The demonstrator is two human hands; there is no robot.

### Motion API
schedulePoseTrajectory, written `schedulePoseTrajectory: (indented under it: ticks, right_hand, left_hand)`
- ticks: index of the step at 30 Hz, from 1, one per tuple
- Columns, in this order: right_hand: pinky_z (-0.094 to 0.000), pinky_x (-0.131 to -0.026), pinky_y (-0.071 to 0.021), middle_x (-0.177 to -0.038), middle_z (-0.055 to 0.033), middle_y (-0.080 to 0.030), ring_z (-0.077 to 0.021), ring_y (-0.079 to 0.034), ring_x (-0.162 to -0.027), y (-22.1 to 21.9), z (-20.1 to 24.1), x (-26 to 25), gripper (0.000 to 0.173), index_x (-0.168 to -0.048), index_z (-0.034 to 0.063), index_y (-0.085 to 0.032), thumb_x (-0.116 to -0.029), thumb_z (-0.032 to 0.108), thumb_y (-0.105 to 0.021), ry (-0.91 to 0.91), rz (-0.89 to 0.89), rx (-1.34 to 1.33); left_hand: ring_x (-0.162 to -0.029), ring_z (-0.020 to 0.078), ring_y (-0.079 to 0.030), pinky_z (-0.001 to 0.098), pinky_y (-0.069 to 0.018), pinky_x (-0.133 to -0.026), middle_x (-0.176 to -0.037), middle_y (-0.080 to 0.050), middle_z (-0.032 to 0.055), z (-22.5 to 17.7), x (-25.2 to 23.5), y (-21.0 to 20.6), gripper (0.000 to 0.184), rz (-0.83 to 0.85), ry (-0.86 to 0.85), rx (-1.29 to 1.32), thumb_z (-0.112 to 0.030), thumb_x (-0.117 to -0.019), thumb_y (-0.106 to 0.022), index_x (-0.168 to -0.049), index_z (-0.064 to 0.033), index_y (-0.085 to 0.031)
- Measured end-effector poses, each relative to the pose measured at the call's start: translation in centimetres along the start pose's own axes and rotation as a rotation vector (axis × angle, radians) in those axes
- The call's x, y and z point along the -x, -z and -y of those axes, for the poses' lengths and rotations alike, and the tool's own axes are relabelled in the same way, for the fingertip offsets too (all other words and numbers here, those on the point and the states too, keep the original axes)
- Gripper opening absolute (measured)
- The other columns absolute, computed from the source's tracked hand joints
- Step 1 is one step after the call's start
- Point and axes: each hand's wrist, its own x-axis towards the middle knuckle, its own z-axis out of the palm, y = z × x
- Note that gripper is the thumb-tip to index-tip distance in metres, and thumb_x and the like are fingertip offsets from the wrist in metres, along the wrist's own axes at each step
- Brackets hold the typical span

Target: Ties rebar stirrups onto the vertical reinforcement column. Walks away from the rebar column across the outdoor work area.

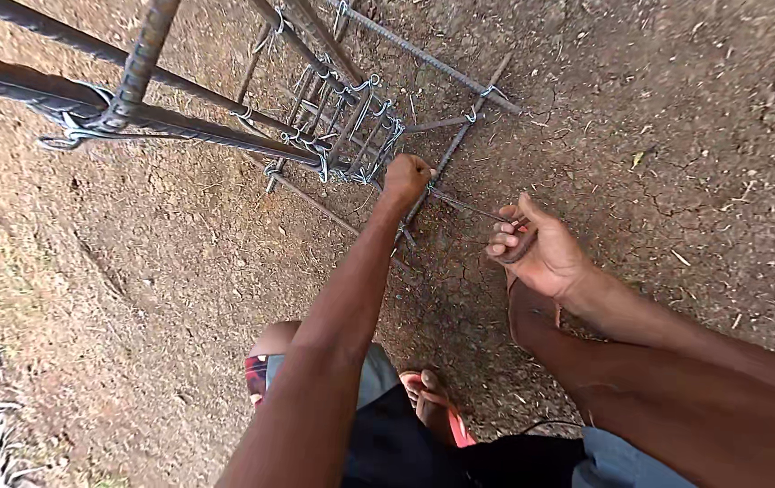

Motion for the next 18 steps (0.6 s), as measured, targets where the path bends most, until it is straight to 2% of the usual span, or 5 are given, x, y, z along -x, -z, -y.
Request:
schedulePoseTrajectory:
  ticks: [3,5,11,15,18]
  right_hand:
    - [-0.0168,-0.043,-0.0376,-0.057,0.0098,-0.040,-0.0014,-0.038,-0.042,-0.3,0.5,-1.8,0.039,-0.084,0.0228,-0.051,-0.1069,0.054,-0.044,0.008,-0.135,0.059]
    - [-0.0156,-0.039,-0.0315,-0.055,0.0107,-0.036,0.0000,-0.032,-0.039,0.1,1.3,-3.0,0.039,-0.084,0.0224,-0.051,-0.1068,0.053,-0.045,0.024,-0.192,0.134]
    - [-0.0176,-0.036,-0.0302,-0.056,0.0097,-0.036,-0.0013,-0.031,-0.040,3.0,7.6,-9.1,0.014,-0.103,0.0207,-0.054,-0.1068,0.034,-0.056,0.091,-0.061,0.634]
    - [-0.0219,-0.037,-0.0353,-0.057,0.0073,-0.038,-0.0045,-0.034,-0.040,0.0,13.4,-12.4,0.010,-0.110,0.0162,-0.056,-0.1060,0.026,-0.058,0.143,0.140,1.048]
    - [-0.0260,-0.038,-0.0372,-0.057,0.0028,-0.044,-0.0075,-0.038,-0.040,-4.9,16.8,-15.0,0.014,-0.109,0.0097,-0.063,-0.1032,0.022,-0.062,0.276,0.329,1.425]
  left_hand:
    - [-0.089,0.0279,-0.070,0.0519,-0.0553,-0.086,-0.097,-0.073,0.0143,-0.2,-0.2,-0.4,0.020,-0.051,0.015,-0.001,-0.021,-0.0987,-0.065,-0.106,-0.0054,-0.076]
    - [-0.092,0.0288,-0.070,0.0534,-0.0549,-0.088,-0.098,-0.074,0.0139,-0.2,0.2,-0.6,0.020,-0.083,0.013,-0.005,-0.021,-0.0985,-0.065,-0.105,-0.0063,-0.076]
    - [-0.087,0.0239,-0.072,0.0494,-0.0562,-0.085,-0.092,-0.075,0.0100,0.4,2.4,-2.3,0.020,-0.265,-0.047,0.059,-0.019,-0.1008,-0.062,-0.105,-0.0073,-0.077]
    - [-0.091,0.0195,-0.073,0.0428,-0.0585,-0.088,-0.103,-0.076,0.0100,0.7,4.1,-5.7,0.018,-0.506,-0.045,0.215,-0.016,-0.1004,-0.063,-0.107,-0.0058,-0.078]
    - [-0.090,0.0160,-0.071,0.0343,-0.0589,-0.085,-0.102,-0.074,0.0102,1.2,4.7,-8.4,0.016,-0.672,-0.072,0.328,-0.014,-0.0989,-0.067,-0.105,-0.0042,-0.077]
